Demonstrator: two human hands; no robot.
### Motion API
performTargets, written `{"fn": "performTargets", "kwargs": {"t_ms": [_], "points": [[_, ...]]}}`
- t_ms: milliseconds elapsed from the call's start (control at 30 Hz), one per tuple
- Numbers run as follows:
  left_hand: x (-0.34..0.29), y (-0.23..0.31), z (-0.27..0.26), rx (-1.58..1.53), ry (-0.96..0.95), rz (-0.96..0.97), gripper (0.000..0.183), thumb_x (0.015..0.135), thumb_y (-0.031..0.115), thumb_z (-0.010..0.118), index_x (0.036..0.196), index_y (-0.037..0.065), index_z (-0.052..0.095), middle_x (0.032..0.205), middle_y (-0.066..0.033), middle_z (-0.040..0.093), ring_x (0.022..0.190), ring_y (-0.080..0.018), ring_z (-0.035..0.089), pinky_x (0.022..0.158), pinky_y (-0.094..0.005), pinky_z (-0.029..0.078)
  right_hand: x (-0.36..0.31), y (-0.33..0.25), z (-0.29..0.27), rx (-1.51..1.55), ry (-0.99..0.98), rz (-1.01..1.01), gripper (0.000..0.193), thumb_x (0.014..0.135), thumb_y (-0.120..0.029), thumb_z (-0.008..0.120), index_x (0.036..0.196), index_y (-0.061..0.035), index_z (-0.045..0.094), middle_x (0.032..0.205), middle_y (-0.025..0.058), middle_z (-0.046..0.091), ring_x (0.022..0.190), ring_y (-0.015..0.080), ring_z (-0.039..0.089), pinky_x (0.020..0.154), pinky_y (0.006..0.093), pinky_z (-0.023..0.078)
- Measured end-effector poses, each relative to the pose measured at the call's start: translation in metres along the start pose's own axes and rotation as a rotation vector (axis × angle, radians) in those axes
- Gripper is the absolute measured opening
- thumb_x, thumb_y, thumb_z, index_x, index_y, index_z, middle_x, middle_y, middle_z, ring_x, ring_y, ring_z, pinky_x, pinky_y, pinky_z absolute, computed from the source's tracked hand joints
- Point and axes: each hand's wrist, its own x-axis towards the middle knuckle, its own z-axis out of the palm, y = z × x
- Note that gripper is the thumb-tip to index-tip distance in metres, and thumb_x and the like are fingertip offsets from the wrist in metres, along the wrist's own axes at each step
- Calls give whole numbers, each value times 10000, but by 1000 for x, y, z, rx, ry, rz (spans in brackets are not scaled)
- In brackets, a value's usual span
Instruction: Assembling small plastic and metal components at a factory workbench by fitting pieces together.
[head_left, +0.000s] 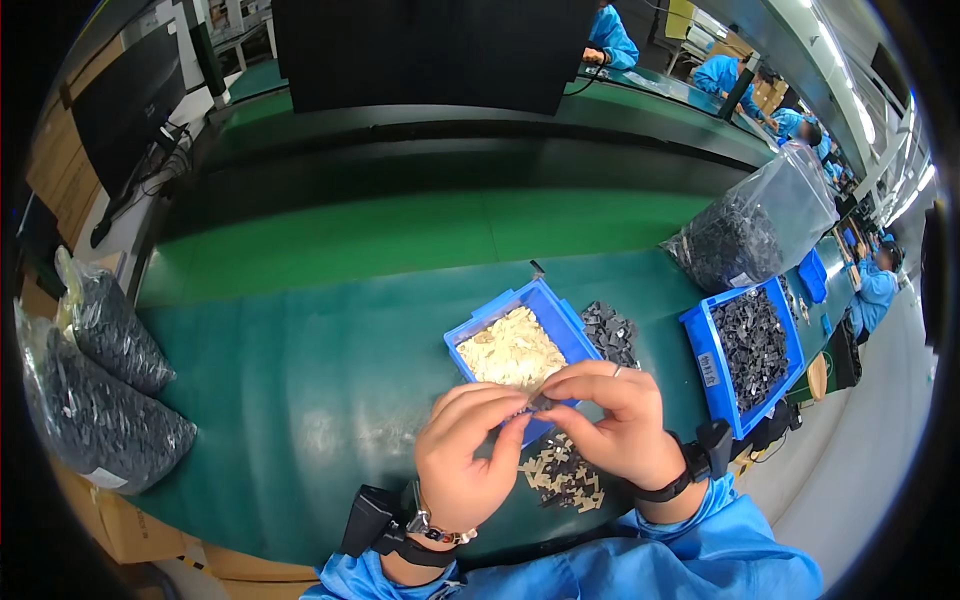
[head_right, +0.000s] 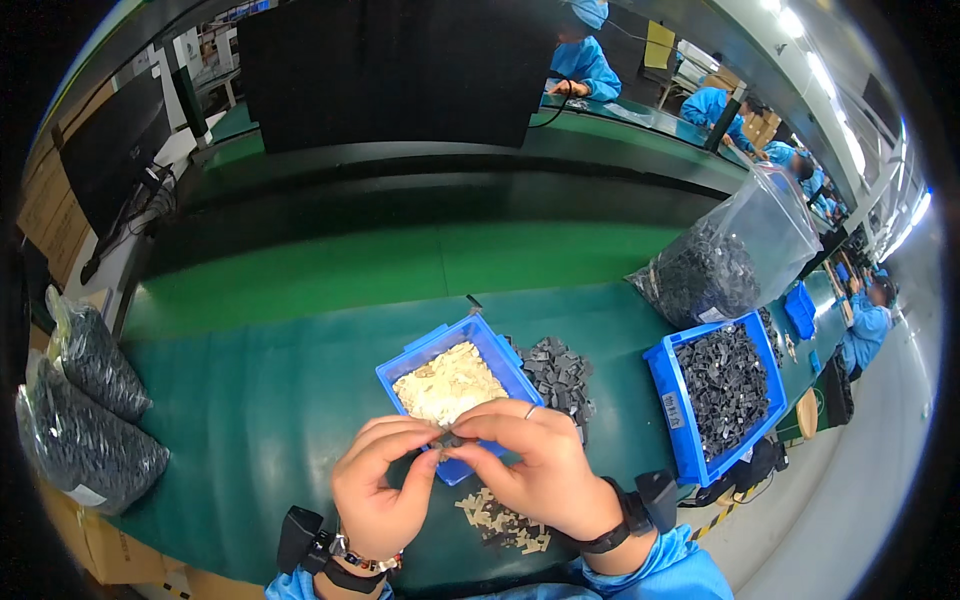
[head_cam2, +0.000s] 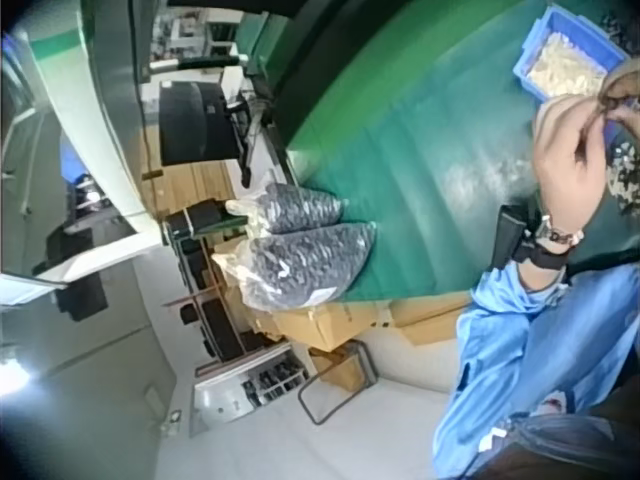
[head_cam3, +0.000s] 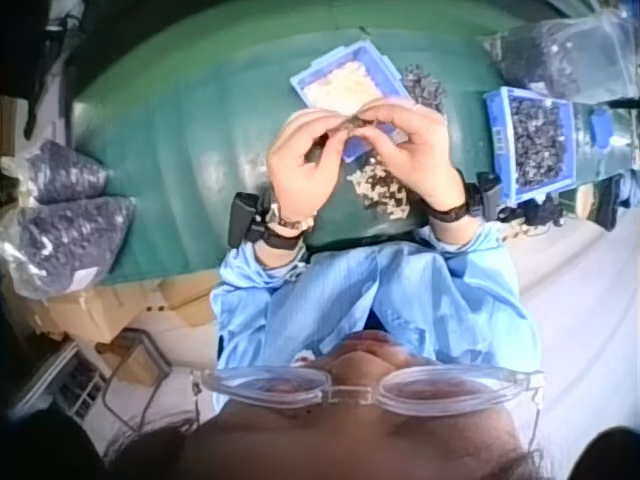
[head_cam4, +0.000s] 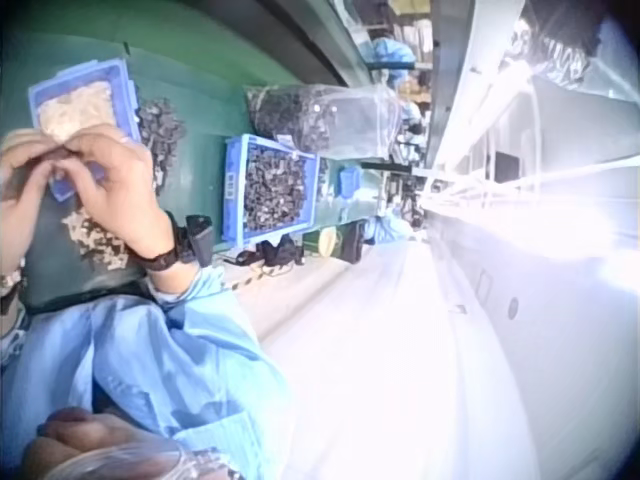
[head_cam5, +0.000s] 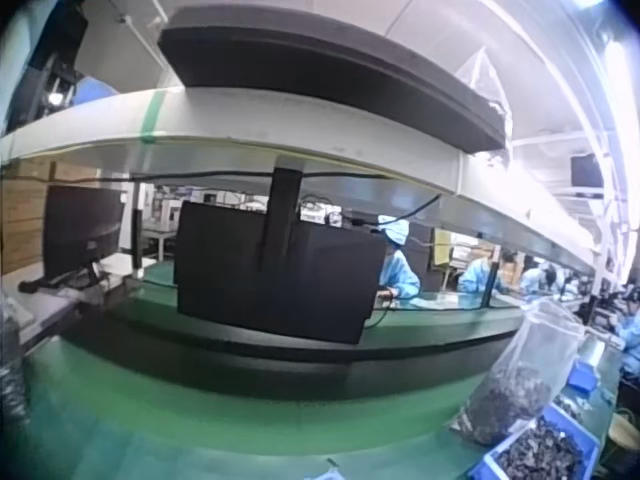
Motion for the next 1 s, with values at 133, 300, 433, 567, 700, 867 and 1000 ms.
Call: {"fn": "performTargets", "kwargs": {"t_ms": [133,300,433,567,700,867,1000], "points": [[-1,0,-3,87,-42,9,220,769,-108,686,979,-41,691,933,-141,695,810,-216,695,706,-284,549,5,-5,-6,-205,-65,-65,192,743,-9,771,923,-11,707,861,118,679,747,254,669,633,314,541],[-1,-1,-3,112,-36,50,200,762,-112,692,947,-37,702,897,-150,692,752,-216,699,637,-278,554,6,1,-3,-57,-75,-36,166,751,-48,793,882,-6,700,842,110,709,720,227,690,632,293,551],[0,-4,-4,81,-24,77,190,763,-112,694,937,-34,701,890,-152,689,742,-215,697,627,-276,553,7,5,-3,-20,-122,41,146,758,-69,801,848,-5,705,799,100,719,687,187,699,624,261,552],[2,-5,-5,105,-35,85,185,756,-102,698,925,-27,703,886,-143,688,733,-228,688,619,-287,546,9,8,-7,29,-173,115,147,771,-76,798,866,-2,716,794,91,724,691,154,697,622,250,548],[0,-9,-4,136,-53,91,168,754,-84,695,909,-19,702,878,-130,686,742,-249,682,618,-301,541,6,8,-3,101,-199,212,147,790,-78,786,898,-1,721,811,86,730,718,123,695,634,245,546],[4,-16,-4,161,15,56,151,740,-82,693,868,-3,703,856,-112,683,719,-253,656,613,-327,515,21,15,-3,-56,-81,116,129,770,-1,746,894,-2,715,837,110,724,770,205,705,696,290,542],[3,-15,3,205,-3,124,166,717,-75,704,853,20,714,847,-84,682,700,-243,626,622,-334,482,62,66,-22,-568,256,-13,83,831,-53,679,864,23,691,777,146,689,710,243,677,652,316,522]]}}
